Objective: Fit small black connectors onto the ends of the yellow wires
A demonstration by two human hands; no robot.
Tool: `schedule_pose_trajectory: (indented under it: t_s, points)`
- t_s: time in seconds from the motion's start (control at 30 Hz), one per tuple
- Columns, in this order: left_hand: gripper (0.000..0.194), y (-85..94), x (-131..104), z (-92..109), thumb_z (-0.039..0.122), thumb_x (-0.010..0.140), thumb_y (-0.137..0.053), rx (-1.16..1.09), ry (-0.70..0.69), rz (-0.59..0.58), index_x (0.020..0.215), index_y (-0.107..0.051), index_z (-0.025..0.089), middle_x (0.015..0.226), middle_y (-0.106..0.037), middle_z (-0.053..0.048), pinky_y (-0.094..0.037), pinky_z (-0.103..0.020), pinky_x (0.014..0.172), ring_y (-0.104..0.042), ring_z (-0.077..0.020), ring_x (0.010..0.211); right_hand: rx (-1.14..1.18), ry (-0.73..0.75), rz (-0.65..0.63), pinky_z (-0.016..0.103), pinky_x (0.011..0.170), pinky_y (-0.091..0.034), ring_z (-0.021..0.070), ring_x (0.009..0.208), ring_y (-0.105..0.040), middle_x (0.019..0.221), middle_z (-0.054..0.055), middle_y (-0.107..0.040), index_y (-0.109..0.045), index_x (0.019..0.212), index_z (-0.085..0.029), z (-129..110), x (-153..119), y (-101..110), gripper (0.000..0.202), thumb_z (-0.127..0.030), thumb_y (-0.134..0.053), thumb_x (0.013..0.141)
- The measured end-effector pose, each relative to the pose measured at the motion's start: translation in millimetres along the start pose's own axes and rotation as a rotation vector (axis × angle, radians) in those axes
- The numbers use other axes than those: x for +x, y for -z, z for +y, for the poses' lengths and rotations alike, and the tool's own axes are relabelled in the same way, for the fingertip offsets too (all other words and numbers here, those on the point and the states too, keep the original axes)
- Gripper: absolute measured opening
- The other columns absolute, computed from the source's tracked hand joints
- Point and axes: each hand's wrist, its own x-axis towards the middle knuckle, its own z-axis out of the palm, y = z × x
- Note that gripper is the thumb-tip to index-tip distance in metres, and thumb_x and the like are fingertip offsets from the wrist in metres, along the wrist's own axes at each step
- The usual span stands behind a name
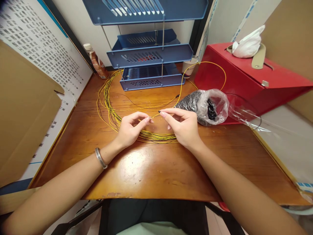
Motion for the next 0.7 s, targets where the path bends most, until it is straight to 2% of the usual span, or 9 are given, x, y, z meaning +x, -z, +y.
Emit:
schedule_pose_trajectory:
  t_s: [0.43,0.7]
  points:
    - [0.015,-1.3,-0.3,0.3,0.027,0.09,-0.066,0.015,-0.027,-0.009,0.085,-0.073,0.016,0.081,-0.078,-0.006,-0.053,-0.024,0.063,-0.069,-0.0135,0.069,-0.03,0.012,-0.017,0.026,0.046,-0.043,0.011,0.045,-0.053,0.054,-0.001,-0.062,-0.082,0.087,-0.02,-0.1,-1.4,0.5,0.014,-0.032,-0.078,0.08]
    - [0.012,-2.0,-0.2,0.0,0.026,0.09,-0.067,0.027,-0.035,0.004,0.086,-0.073,0.016,0.081,-0.079,-0.006,-0.054,-0.024,0.063,-0.07,-0.0133,0.069,-0.026,0.018,-0.032,0.025,0.046,-0.044,0.0106,0.048,-0.055,0.067,0.002,-0.072,-0.083,0.089,-0.021,0.0,-1.2,0.0,0.013,-0.03,-0.077,0.081]
